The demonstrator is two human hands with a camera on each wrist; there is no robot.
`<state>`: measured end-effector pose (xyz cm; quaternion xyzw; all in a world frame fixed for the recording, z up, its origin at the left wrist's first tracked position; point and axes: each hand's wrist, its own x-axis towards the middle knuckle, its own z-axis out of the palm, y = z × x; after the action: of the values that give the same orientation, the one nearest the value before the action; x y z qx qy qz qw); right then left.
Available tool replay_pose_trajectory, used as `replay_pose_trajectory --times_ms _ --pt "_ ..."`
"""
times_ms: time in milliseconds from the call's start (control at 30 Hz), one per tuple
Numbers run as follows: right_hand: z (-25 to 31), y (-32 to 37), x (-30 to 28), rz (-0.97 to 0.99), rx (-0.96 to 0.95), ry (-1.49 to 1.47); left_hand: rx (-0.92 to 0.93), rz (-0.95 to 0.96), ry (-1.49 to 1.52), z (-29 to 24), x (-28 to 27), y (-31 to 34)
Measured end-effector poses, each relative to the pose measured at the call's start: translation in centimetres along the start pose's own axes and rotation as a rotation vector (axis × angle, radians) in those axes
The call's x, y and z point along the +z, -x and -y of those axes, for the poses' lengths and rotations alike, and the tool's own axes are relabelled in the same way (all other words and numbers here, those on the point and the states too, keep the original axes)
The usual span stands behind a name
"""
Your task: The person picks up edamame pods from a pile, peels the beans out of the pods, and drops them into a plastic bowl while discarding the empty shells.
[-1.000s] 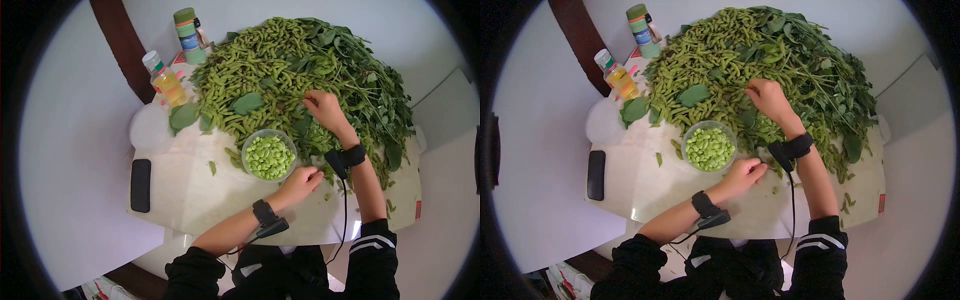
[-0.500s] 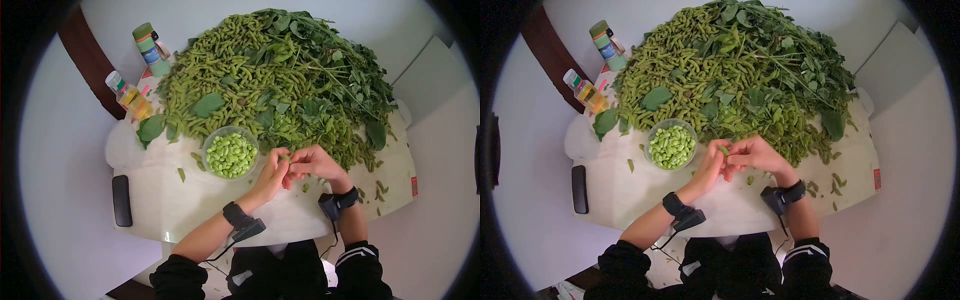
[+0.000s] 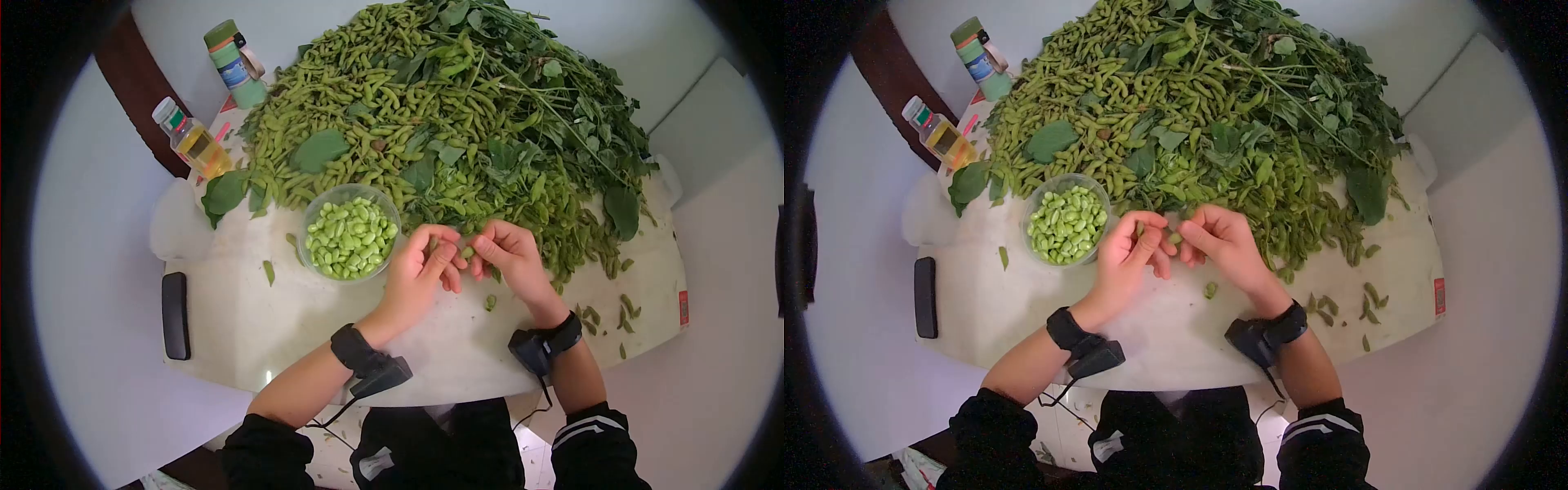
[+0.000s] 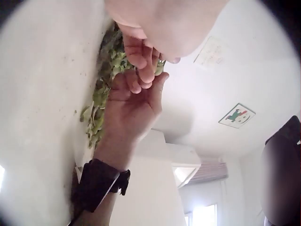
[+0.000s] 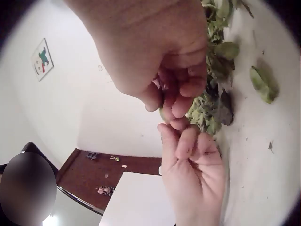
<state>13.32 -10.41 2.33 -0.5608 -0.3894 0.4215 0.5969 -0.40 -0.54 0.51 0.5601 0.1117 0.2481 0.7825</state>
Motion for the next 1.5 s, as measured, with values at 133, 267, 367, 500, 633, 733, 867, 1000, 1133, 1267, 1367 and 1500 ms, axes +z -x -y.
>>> replay_pose_trajectory --times_ms 133,267,367,500,633,733,867,1000,1133,1267,1367,1500 --pt "0.1 0.2 1.0 -0.026 0.051 0.054 -0.009 0.057 -0.096 0.3 -0.1 -0.1" --pt "0.4 0.4 1.0 -0.069 -0.069 0.303 -0.033 -0.005 -0.087 0.6 -0.2 -0.3" --pt "0.2 0.5 1.0 -0.045 -0.096 0.448 -0.016 -0.019 -0.073 0.2 0.0 -0.2" --pt "0.8 0.7 1.2 -0.079 -0.087 0.539 -0.035 0.006 -0.169 0.4 -0.1 -0.2" --pt "-0.1 0.5 0.9 -0.115 -0.125 0.571 -0.035 0.022 -0.286 0.3 0.1 0.0" --pt "0.2 0.6 1.0 -0.076 -0.132 0.578 -0.011 -0.001 -0.402 0.1 0.1 0.0" --pt "0.2 0.6 1.6 -0.123 -0.128 0.577 -0.012 -0.014 -0.441 -0.4 0.4 0.1" --pt "-0.5 0.6 1.6 -0.164 -0.077 0.604 0.078 -0.011 -0.486 -0.2 0.6 0.2" --pt "-0.6 0.5 1.9 -0.243 -0.152 0.583 0.054 0.016 -0.401 -0.1 0.6 0.2" --pt "0.0 0.6 1.9 -0.251 -0.122 0.656 -0.003 0.041 -0.375 -0.3 0.6 0.3" --pt "-0.1 0.6 2.0 -0.263 -0.132 0.614 -0.077 0.041 -0.374 -1.1 0.9 0.5" --pt "-0.6 0.6 1.7 -0.230 -0.138 0.557 -0.157 0.074 -0.316 -1.2 0.4 0.6"
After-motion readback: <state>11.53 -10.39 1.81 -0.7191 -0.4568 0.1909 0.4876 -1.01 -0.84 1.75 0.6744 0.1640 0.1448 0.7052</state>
